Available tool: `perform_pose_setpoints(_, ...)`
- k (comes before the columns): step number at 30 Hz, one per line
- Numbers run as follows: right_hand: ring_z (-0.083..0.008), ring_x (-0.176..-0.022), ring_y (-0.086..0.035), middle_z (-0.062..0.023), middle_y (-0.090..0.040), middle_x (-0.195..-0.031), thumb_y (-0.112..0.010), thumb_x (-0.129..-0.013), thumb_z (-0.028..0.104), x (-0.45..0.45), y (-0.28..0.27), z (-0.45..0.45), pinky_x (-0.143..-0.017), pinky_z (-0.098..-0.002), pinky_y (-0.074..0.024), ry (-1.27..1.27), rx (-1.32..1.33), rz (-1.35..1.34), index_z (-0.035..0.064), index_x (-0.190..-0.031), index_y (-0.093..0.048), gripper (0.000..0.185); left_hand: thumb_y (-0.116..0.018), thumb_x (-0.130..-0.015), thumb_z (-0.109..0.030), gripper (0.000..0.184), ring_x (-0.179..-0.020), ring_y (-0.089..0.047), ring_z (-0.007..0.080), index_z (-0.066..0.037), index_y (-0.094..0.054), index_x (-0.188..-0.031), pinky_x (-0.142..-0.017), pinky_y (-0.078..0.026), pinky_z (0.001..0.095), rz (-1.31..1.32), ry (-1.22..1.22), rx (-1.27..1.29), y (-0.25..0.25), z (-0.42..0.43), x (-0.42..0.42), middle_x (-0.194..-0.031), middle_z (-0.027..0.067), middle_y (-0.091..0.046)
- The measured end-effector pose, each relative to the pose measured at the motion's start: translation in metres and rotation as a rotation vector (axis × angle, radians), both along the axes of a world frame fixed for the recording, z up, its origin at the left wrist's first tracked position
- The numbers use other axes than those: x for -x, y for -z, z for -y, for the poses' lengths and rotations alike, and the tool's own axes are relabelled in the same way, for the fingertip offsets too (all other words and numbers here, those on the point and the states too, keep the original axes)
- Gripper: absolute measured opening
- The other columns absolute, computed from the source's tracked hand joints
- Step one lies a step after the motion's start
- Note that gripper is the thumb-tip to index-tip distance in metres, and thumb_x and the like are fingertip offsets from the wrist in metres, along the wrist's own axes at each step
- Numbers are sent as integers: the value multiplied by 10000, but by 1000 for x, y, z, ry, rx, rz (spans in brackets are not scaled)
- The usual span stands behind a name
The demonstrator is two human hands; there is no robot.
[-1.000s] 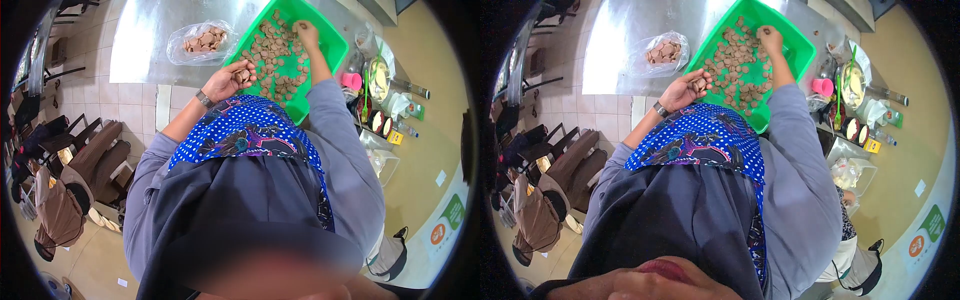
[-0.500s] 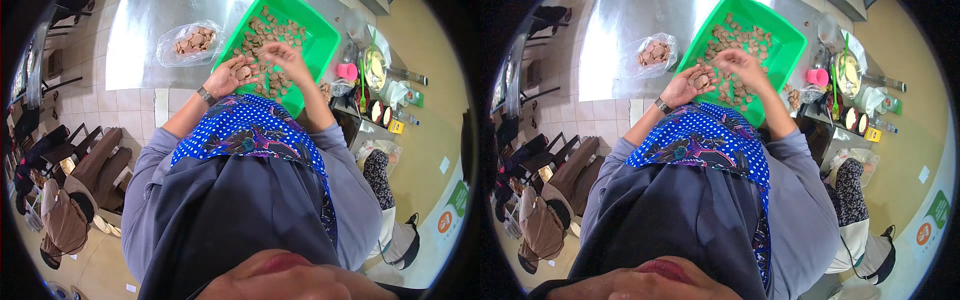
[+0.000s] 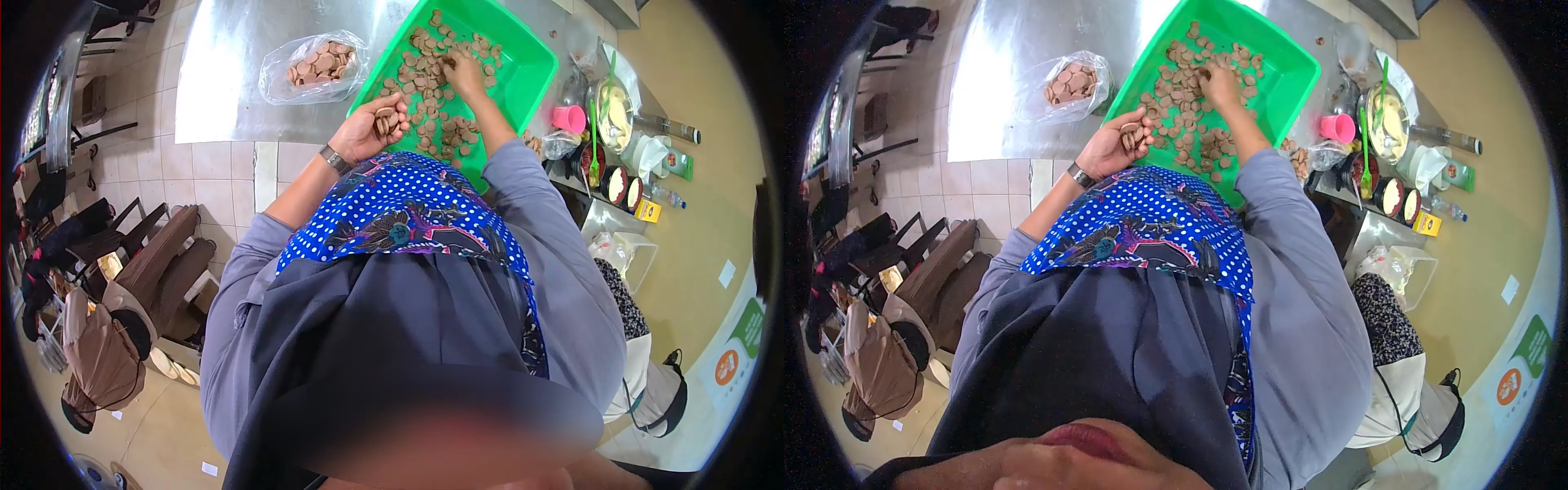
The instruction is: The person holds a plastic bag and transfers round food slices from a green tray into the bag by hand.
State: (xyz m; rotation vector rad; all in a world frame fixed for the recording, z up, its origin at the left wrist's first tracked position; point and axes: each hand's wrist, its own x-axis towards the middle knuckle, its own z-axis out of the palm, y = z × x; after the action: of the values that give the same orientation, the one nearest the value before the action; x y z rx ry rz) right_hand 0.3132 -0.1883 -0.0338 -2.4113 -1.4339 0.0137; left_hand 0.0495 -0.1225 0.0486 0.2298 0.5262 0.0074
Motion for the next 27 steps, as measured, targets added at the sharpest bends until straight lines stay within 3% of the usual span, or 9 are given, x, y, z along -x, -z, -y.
perform_pose_setpoints(1, -247, -880, -631, -111, -644, -1027, -673, -779, 204, 0, -6, -1, -752, -346, -491, -3, -1, -1, 64, -930, -675, 205, -496, -945, -284, 254, -712, -597, 141, -47, -575, -897, -583, -486, 228, 16, 1, 5, 2, -2, 3, -773, 23, -585)
perform_pose_setpoints(3, -257, -939, -611, -115, -613, -1105, -674, -774, 237, -6, -19, 0, -802, -362, -480, 133, 53, -543, 68, -947, -668, 242, -496, -945, -279, 255, -714, -601, 146, -41, -580, -911, -595, -493, 237, 33, -1, 11, 2, -3, 5, -773, 25, -587)
perform_pose_setpoints(6, -258, -1002, -582, -110, -570, -1171, -670, -777, 273, -15, -17, 9, -833, -371, -462, 140, 59, -660, 69, -943, -667, 262, -490, -949, -268, 272, -798, -618, 166, -17, -575, -1012, -635, -520, 253, 24, -30, -9, -3, -3, 5, -871, 53, -617)
perform_pose_setpoints(10, -245, -965, -593, -110, -597, -1107, -667, -780, 280, 0, -24, 11, -818, -371, -469, 156, 116, -343, 66, -945, -668, 271, -433, -967, -243, 337, -984, -607, 228, 16, -509, -1168, -803, -534, 322, 57, -40, -12, 0, -2, 2, -1092, 126, -599)
perform_pose_setpoints(13, -254, -937, -594, -125, -597, -1092, -666, -785, 294, 2, -5, 10, -815, -376, -471, -38, 33, -86, 70, -939, -677, 272, -408, -973, -228, 360, -1047, -584, 259, 31, -474, -1214, -873, -517, 361, 89, -27, 9, 0, -2, -1, -1178, 154, -563)
perform_pose_setpoints(19, -193, -859, -609, -85, -645, -965, -692, -781, 227, 8, -39, 13, -787, -315, -477, 95, -24, -438, 80, -955, -683, 228, -385, -975, -208, 377, -1082, -560, 306, 43, -437, -1251, -916, -494, 407, 88, -66, 70, -1, -3, -1, -1235, 180, -521)
perform_pose_setpoints(21, -147, -807, -596, -52, -649, -876, -704, -769, 141, 26, -74, 16, -756, -280, -468, 24, -201, -809, 72, -927, -684, 174, -380, -976, -203, 378, -1086, -557, 316, 43, -430, -1258, -920, -491, 415, 90, -82, 101, -1, -3, -2, -1239, 186, -516)
perform_pose_setpoints(25, -121, -796, -574, -34, -635, -858, -706, -772, 113, 83, -149, 27, -734, -265, -455, -225, -234, -855, 78, -902, -683, 136, -389, -973, -211, 337, -1073, -564, 321, 36, -466, -1189, -914, -495, 416, 59, -82, 106, 1, -2, -6, -1173, 183, -552)
perform_pose_setpoints(27, -115, -800, -576, -26, -635, -860, -696, -790, 140, 99, -163, 30, -727, -256, -449, -469, -116, -701, 79, -889, -679, 117, -401, -970, -218, 319, -1057, -574, 321, 29, -485, -1154, -900, -505, 409, 56, -83, 130, 3, -2, -7, -1120, 172, -581)
